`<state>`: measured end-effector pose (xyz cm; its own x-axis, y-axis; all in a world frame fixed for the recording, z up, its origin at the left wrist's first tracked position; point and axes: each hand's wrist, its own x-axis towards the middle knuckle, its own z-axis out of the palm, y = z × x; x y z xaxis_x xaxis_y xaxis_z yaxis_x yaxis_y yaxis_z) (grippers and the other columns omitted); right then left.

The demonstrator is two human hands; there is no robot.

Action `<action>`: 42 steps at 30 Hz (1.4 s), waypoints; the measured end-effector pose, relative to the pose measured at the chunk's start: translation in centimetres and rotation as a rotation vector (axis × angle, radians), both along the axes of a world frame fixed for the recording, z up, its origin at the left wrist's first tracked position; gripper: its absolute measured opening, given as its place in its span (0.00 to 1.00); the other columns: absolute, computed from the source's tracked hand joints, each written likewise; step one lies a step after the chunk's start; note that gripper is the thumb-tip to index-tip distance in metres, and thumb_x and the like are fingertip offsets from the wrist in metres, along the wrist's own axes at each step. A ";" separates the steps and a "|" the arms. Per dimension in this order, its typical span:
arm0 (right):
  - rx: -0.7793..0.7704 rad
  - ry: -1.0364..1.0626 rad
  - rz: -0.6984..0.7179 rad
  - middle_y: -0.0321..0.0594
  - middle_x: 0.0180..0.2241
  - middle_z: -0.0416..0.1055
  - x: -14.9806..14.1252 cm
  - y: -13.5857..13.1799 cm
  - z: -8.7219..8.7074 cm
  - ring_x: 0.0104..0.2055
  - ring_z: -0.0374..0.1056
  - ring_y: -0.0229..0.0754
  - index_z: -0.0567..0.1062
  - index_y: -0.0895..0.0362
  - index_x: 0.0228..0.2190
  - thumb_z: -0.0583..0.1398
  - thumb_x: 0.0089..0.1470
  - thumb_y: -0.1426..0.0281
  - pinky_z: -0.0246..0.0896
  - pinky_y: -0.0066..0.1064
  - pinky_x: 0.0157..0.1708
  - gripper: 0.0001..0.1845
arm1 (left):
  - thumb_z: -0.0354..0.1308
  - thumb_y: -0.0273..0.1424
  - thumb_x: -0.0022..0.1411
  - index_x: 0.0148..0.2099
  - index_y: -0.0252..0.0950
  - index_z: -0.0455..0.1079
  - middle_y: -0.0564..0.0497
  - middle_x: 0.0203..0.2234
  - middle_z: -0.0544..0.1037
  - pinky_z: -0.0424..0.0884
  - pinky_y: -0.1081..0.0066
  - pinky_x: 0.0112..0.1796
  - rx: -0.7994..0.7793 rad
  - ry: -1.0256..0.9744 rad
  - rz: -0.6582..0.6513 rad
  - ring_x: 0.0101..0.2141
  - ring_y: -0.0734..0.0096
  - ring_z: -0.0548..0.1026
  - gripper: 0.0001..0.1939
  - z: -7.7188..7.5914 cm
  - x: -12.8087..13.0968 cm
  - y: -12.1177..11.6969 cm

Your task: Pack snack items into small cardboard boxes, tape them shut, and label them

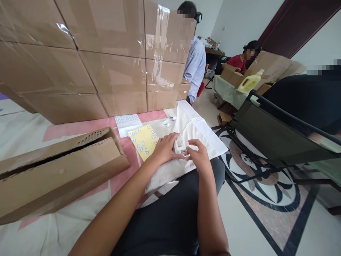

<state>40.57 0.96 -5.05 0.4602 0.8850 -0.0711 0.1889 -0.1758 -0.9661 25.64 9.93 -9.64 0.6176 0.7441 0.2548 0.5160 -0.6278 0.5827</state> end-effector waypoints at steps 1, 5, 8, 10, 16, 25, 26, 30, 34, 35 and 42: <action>0.001 0.017 -0.010 0.42 0.50 0.65 0.0 0.0 0.0 0.26 0.74 0.34 0.72 0.56 0.43 0.62 0.45 0.65 0.72 0.28 0.21 0.21 | 0.72 0.55 0.47 0.70 0.48 0.51 0.45 0.68 0.62 0.63 0.51 0.58 -0.005 0.001 -0.004 0.63 0.46 0.65 0.55 0.1 -0.1 0.1; -0.013 0.035 -0.022 0.42 0.49 0.64 -0.2 0.0 0.5 0.27 0.76 0.36 0.71 0.57 0.43 0.62 0.45 0.65 0.75 0.30 0.23 0.21 | 0.71 0.56 0.46 0.70 0.48 0.53 0.46 0.68 0.63 0.64 0.51 0.57 -0.021 0.013 -0.018 0.62 0.45 0.66 0.54 0.4 -0.4 0.4; -0.049 0.017 -0.019 0.43 0.48 0.64 -0.3 0.1 1.1 0.26 0.76 0.35 0.71 0.58 0.43 0.62 0.45 0.67 0.73 0.28 0.21 0.21 | 0.72 0.55 0.46 0.70 0.49 0.53 0.47 0.68 0.63 0.64 0.52 0.57 -0.026 0.021 -0.022 0.62 0.45 0.67 0.54 0.4 -0.5 0.7; -0.065 -0.002 -0.021 0.43 0.48 0.64 -0.3 0.1 1.5 0.25 0.76 0.35 0.71 0.58 0.43 0.61 0.46 0.69 0.73 0.27 0.21 0.20 | 0.72 0.55 0.46 0.70 0.49 0.53 0.47 0.68 0.62 0.64 0.52 0.57 -0.035 0.030 -0.032 0.62 0.45 0.67 0.55 0.4 -0.5 0.9; -0.114 -0.056 -0.028 0.43 0.48 0.63 -0.7 0.6 2.3 0.26 0.76 0.34 0.70 0.58 0.43 0.60 0.48 0.75 0.72 0.26 0.20 0.18 | 0.73 0.52 0.45 0.71 0.48 0.52 0.46 0.69 0.61 0.63 0.52 0.59 -0.062 0.060 -0.045 0.62 0.45 0.67 0.56 0.4 -0.7 1.2; -0.113 -0.136 -0.012 0.46 0.50 0.65 -0.9 0.7 2.2 0.24 0.74 0.32 0.71 0.59 0.43 0.58 0.51 0.77 0.71 0.25 0.18 0.15 | 0.66 0.42 0.55 0.71 0.53 0.54 0.54 0.69 0.62 0.63 0.56 0.61 -0.219 -0.025 -0.143 0.62 0.51 0.68 0.44 1.8 -2.0 1.7; -0.111 -0.137 -0.013 0.46 0.50 0.65 -1.0 0.7 2.3 0.24 0.74 0.32 0.71 0.59 0.43 0.57 0.51 0.77 0.71 0.25 0.18 0.15 | 0.62 0.42 0.59 0.70 0.54 0.57 0.55 0.67 0.65 0.65 0.59 0.59 -0.233 -0.033 -0.141 0.60 0.54 0.70 0.38 2.0 -2.1 1.8; -0.112 -0.169 -0.013 0.45 0.49 0.65 -1.2 0.7 2.5 0.24 0.74 0.31 0.71 0.59 0.42 0.57 0.52 0.78 0.70 0.23 0.18 0.14 | 0.50 0.48 0.69 0.64 0.49 0.67 0.52 0.59 0.76 0.71 0.65 0.52 -0.297 -0.071 -0.054 0.53 0.60 0.77 0.25 2.5 -1.3 2.5; -0.127 -0.200 -0.014 0.43 0.49 0.65 -1.5 0.7 2.6 0.24 0.73 0.29 0.70 0.58 0.42 0.57 0.53 0.79 0.69 0.21 0.18 0.14 | 0.58 0.53 0.62 0.54 0.46 0.75 0.50 0.51 0.81 0.72 0.67 0.47 -0.346 -0.085 0.052 0.48 0.58 0.79 0.24 2.7 0.2 3.1; -0.131 -0.202 -0.015 0.43 0.49 0.65 -1.6 0.7 2.6 0.24 0.72 0.28 0.70 0.58 0.42 0.56 0.53 0.80 0.70 0.22 0.18 0.14 | 0.61 0.52 0.59 0.52 0.46 0.76 0.50 0.49 0.82 0.73 0.66 0.46 -0.351 -0.084 0.073 0.47 0.57 0.79 0.24 2.8 0.4 3.1; -0.164 -0.224 -0.012 0.45 0.50 0.67 -1.5 0.5 2.2 0.25 0.75 0.30 0.70 0.58 0.42 0.57 0.55 0.80 0.71 0.21 0.20 0.13 | 0.62 0.47 0.59 0.46 0.44 0.76 0.50 0.47 0.83 0.73 0.68 0.45 -0.355 -0.153 0.118 0.45 0.60 0.80 0.17 2.3 1.1 2.8</action>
